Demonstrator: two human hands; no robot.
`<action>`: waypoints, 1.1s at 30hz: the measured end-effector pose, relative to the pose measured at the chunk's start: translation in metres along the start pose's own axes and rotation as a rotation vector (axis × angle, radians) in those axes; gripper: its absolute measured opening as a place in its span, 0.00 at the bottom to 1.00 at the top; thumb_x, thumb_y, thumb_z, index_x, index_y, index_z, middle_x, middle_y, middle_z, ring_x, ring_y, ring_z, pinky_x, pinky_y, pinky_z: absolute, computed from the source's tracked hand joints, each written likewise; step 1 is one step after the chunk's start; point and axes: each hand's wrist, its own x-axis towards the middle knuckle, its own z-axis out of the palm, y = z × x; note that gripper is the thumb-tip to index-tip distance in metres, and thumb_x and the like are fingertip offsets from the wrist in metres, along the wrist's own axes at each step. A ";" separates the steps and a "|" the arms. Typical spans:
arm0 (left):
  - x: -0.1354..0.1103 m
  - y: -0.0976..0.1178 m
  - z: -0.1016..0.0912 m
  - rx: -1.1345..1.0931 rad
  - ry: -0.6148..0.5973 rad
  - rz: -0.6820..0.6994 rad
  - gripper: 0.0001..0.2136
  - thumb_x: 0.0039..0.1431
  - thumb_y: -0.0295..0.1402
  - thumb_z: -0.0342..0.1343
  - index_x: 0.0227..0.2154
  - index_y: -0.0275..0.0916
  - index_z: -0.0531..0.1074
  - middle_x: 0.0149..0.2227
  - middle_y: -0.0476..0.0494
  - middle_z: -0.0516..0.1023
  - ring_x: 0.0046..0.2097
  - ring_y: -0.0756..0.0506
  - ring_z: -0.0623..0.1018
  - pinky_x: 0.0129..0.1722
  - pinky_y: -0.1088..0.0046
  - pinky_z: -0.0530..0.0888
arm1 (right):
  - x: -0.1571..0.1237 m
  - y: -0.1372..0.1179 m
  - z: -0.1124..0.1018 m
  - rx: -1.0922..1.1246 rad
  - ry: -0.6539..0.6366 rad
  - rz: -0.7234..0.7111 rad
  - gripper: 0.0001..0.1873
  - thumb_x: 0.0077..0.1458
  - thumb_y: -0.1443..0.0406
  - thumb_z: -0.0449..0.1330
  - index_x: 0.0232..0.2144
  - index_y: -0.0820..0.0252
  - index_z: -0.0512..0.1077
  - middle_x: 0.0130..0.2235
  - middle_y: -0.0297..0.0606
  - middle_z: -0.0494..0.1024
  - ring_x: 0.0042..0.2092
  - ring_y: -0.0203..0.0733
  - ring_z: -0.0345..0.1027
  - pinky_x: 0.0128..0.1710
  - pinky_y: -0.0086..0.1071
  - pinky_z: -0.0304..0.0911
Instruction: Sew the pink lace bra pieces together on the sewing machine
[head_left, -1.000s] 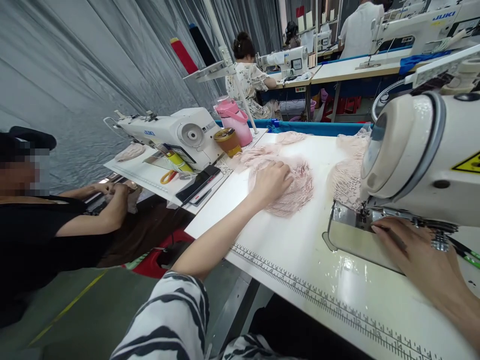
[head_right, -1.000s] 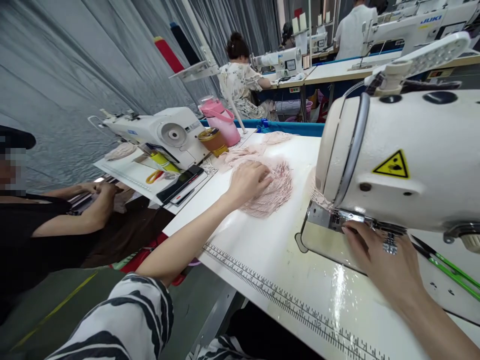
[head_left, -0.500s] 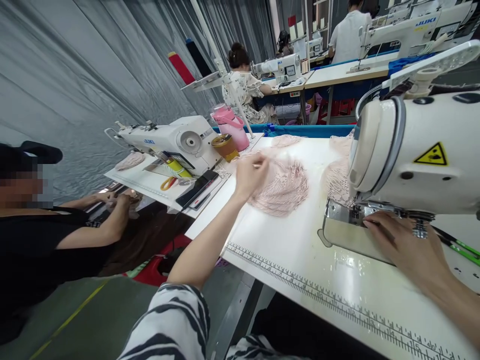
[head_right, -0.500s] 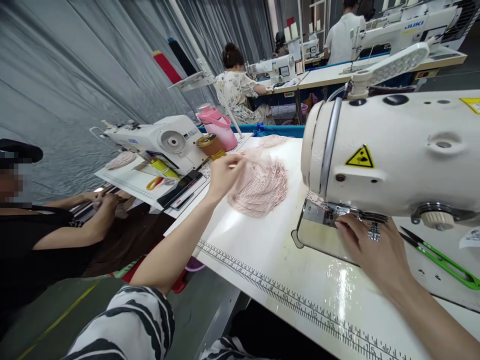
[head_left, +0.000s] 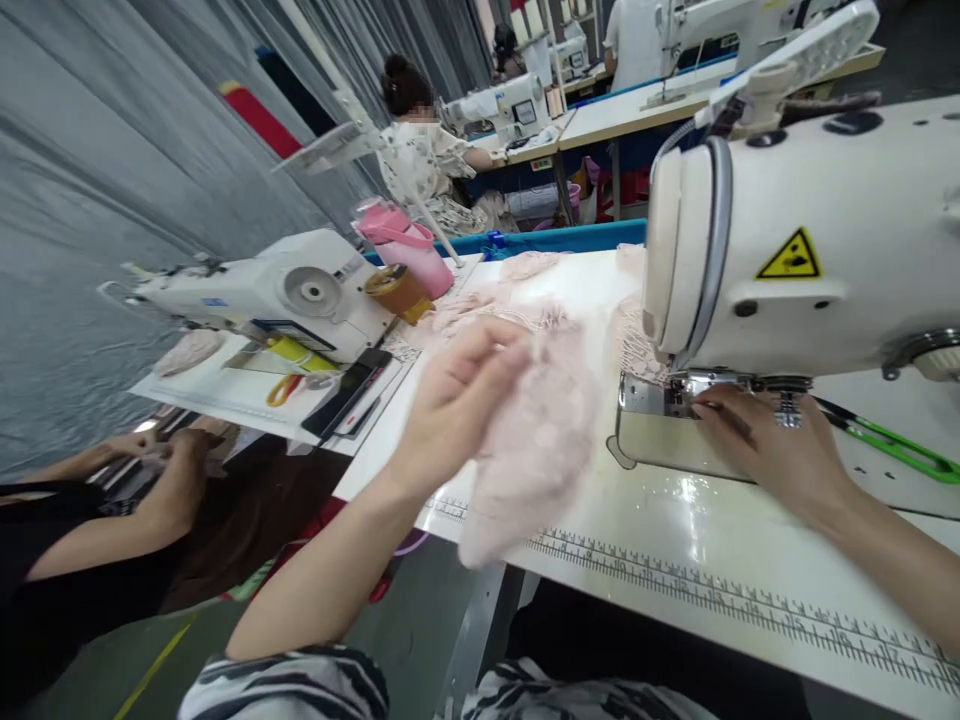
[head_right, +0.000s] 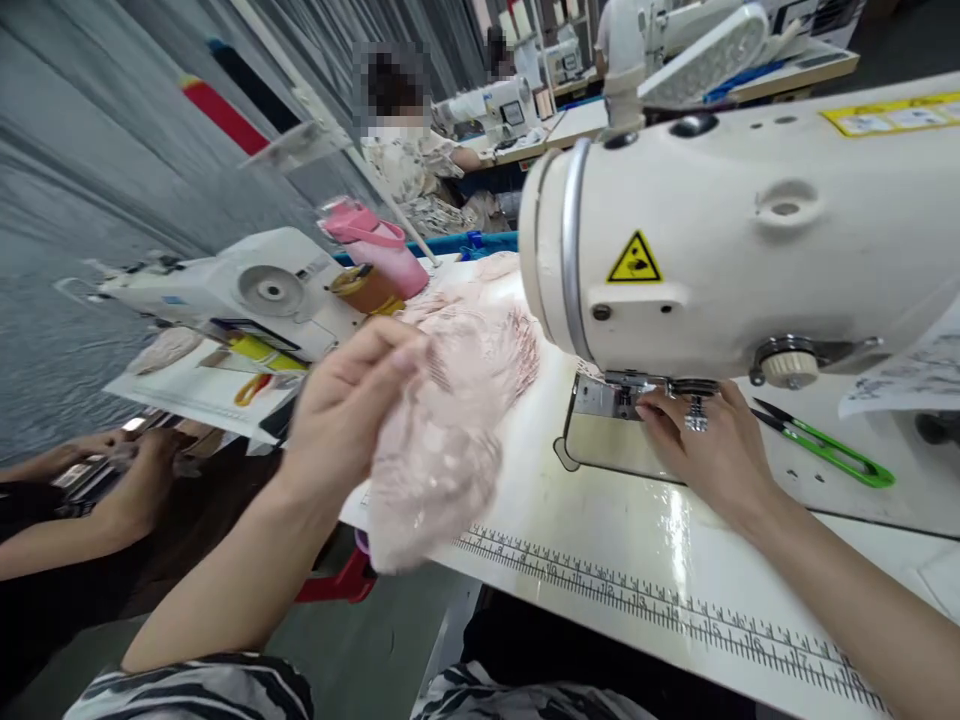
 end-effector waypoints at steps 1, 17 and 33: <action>-0.001 -0.001 0.015 -0.062 -0.173 -0.051 0.10 0.66 0.41 0.47 0.35 0.43 0.71 0.33 0.50 0.75 0.31 0.51 0.75 0.27 0.76 0.72 | 0.000 0.000 -0.001 0.036 -0.022 0.040 0.17 0.63 0.59 0.49 0.36 0.59 0.75 0.29 0.35 0.80 0.24 0.37 0.69 0.33 0.34 0.57; -0.033 -0.033 0.124 0.732 -0.459 0.607 0.22 0.67 0.39 0.46 0.55 0.24 0.65 0.57 0.30 0.69 0.58 0.38 0.70 0.55 0.63 0.72 | -0.008 -0.002 0.001 -0.126 -0.020 -0.094 0.19 0.59 0.70 0.50 0.45 0.49 0.75 0.40 0.33 0.79 0.32 0.38 0.70 0.46 0.41 0.58; -0.019 -0.053 0.129 0.623 -0.441 0.538 0.22 0.67 0.39 0.45 0.55 0.27 0.67 0.57 0.32 0.68 0.60 0.38 0.68 0.56 0.59 0.72 | -0.017 0.003 0.010 -0.255 -0.169 -0.107 0.20 0.59 0.70 0.51 0.50 0.49 0.71 0.47 0.37 0.76 0.42 0.46 0.69 0.41 0.41 0.62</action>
